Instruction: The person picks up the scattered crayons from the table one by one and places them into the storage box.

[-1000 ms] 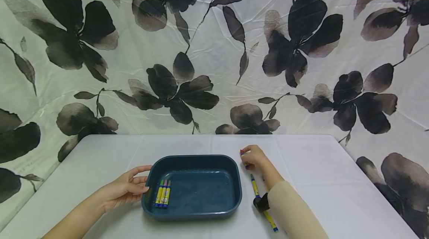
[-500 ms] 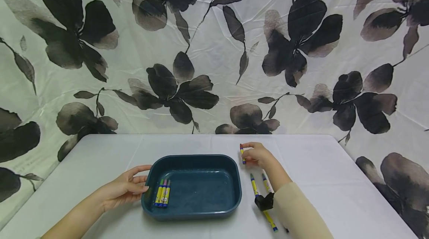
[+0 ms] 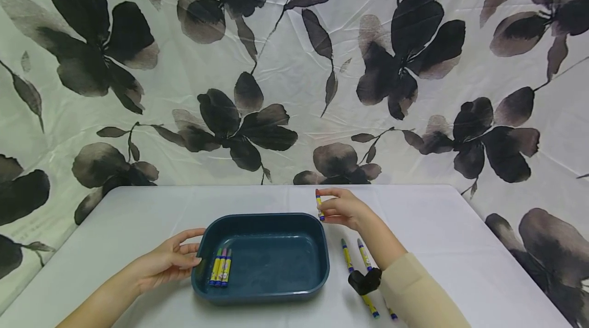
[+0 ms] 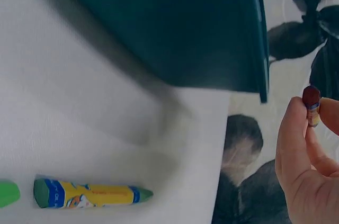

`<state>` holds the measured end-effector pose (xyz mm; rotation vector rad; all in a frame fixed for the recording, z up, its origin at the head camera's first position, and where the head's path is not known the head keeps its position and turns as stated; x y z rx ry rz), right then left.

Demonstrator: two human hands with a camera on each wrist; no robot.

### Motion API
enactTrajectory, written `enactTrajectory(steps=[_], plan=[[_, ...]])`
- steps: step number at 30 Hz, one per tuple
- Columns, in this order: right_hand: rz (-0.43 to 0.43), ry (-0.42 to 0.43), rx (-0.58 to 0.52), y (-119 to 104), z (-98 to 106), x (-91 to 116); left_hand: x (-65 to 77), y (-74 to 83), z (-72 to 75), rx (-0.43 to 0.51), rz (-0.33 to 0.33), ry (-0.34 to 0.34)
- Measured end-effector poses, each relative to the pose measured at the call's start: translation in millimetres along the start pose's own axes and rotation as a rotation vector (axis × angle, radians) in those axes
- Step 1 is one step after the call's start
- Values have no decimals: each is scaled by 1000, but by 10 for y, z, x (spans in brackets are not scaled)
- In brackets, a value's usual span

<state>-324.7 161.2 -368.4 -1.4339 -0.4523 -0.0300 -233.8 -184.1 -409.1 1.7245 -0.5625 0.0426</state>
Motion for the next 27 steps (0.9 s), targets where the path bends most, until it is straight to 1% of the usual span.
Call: enactTrajectory(steps=[3, 8, 17, 21, 27], plan=[[24, -27, 7, -34, -79, 39, 2, -8, 11, 3, -3, -4], [42, -43, 9, -57, -186, 92, 1, -16, 3, 12, -5, -19], [26, -108, -9, -9, -368, 117, 1, -27, -5, 26, -2, -35], [20, -119, -20, 16, -458, 105, -6, -17, -7, 24, -7, -42], [-1, -112, -62, 50, -641, 75, -1, -3, 10, 6, -11, -26]])
Point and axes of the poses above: each hand's wrist, its own x-axis away from the middle knuckle, its own z-axis out of the back of the hand, y = z × x, the point moved 5 cm from there along -x, towards the middle knuckle, and after that the axes turned 3 degrees about y, right-handed, at the moved point
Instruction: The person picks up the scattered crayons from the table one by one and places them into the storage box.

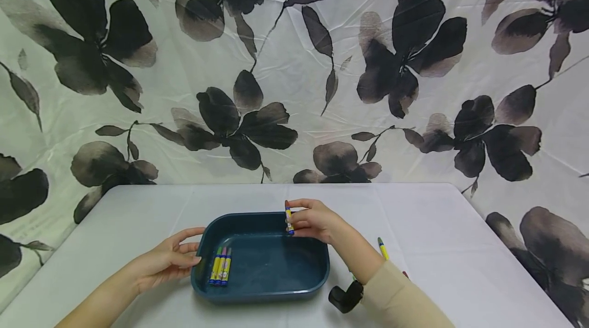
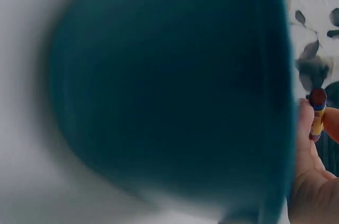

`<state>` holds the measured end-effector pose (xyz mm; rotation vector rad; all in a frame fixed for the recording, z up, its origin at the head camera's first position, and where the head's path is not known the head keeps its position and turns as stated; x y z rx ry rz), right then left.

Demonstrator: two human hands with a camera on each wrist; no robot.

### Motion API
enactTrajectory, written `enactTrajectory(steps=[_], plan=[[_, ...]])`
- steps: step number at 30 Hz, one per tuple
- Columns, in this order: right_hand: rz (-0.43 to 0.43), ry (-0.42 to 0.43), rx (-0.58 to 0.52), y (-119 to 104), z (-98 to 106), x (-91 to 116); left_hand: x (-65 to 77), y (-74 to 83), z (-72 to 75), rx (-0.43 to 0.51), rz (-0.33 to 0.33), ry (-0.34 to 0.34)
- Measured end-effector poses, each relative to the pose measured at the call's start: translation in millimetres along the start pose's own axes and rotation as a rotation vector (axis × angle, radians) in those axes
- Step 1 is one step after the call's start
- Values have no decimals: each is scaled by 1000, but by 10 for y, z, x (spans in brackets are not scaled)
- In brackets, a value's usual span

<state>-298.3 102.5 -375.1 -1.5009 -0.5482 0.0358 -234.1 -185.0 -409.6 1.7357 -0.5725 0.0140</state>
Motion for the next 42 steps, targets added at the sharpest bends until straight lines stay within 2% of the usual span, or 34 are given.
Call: enactTrajectory(steps=[5, 11, 18, 42], plan=[[-14, -40, -24, 60, -151, -8, -1, -1, -1, -9, 2, 5], [-8, -88, -1, 152, -339, -35, 8, -1, 11, -4, 6, 9], [-36, -68, 18, 285, -524, -70, 31, -9, 34, 6, 6, -17], [-163, -18, 74, 527, -829, -74, 6, -2, 1, 7, -5, -13]])
Point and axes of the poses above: each hand's wrist, its own x-axis away from the middle knuckle, its own z-axis out of the back of the hand, y = z × x, the point moved 5 cm from there along -x, towards the middle knuckle, and after that the axes turned 3 degrees about y, right-handed, at the moved point
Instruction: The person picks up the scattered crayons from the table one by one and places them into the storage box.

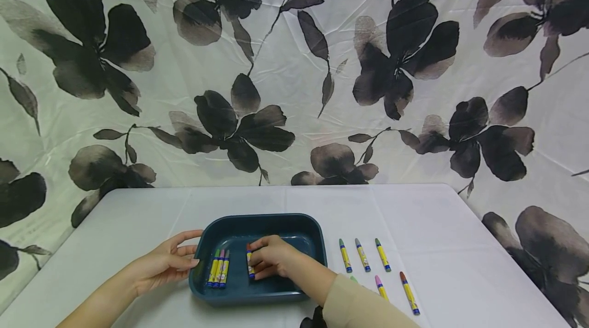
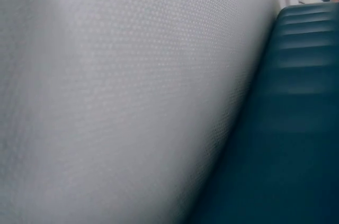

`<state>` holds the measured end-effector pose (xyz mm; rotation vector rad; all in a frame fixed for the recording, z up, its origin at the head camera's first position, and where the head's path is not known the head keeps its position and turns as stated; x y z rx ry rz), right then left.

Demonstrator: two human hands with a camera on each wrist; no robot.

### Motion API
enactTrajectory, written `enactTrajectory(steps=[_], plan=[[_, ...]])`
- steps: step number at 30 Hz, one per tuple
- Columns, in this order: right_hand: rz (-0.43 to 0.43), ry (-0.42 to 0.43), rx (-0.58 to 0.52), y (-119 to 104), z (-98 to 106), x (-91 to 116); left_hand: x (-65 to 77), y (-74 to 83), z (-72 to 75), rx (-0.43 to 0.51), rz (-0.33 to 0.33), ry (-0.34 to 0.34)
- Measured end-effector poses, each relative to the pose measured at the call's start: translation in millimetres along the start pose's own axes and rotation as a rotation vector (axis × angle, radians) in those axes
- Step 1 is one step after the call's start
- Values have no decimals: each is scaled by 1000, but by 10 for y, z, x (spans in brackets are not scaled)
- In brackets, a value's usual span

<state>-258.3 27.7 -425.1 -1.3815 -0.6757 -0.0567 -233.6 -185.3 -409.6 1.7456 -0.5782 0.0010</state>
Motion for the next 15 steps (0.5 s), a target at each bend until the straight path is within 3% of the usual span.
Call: enactTrajectory(steps=[15], plan=[[5, -1, -57, -7, 4, -47, 12, 7, -1, 1, 1, -20]])
Point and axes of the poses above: each hand's wrist, its own x-axis away from the middle knuckle, its own z-axis out of the back of the hand, y = z × x, the point moved 5 cm from there along -x, towards the middle knuckle, and after that the axes turned 3 degrees about y, right-handed, at the moved point
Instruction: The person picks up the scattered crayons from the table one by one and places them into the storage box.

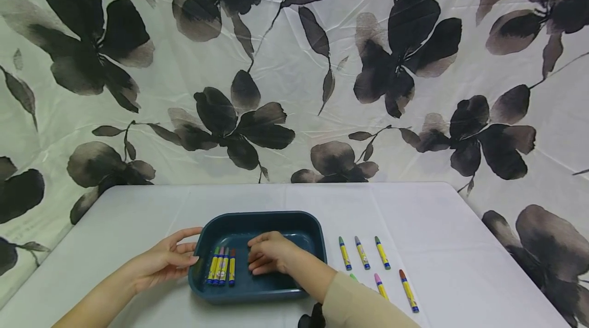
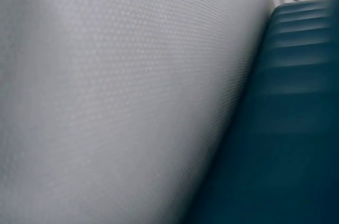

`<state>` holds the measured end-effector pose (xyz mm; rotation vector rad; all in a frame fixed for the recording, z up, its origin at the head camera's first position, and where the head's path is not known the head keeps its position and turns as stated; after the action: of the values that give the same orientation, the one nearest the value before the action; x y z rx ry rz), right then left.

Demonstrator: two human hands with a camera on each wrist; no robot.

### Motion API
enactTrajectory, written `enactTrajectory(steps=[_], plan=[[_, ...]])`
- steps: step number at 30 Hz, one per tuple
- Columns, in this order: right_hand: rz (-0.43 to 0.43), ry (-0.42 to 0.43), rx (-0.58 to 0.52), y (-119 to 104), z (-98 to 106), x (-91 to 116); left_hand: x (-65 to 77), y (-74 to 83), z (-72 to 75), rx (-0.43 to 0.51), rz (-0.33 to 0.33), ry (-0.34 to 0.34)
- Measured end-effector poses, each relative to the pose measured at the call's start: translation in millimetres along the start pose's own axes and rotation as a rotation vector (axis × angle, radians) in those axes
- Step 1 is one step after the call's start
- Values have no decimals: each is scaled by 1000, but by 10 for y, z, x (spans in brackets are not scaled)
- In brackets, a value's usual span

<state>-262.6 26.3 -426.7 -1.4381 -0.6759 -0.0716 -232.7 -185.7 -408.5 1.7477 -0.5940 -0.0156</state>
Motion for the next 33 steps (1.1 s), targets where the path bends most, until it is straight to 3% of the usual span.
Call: enactTrajectory(steps=[10, 33], plan=[[39, -21, -4, -163, 99, 57, -15, 24, 0, -6, 0, 7], [108, -16, 3, -543, 677, 298, -8, 5, -8, -4, 1, 7]])
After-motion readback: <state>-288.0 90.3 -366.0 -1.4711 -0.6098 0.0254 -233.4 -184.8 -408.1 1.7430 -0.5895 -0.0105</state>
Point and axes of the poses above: each hand's wrist, its own x-axis away from the middle knuckle, its own z-axis out of the back of the hand, y = z × x, the point moved 5 cm from there along -x, towards the middle knuckle, and after that the axes turned 3 degrees about y, right-handed, at the moved point
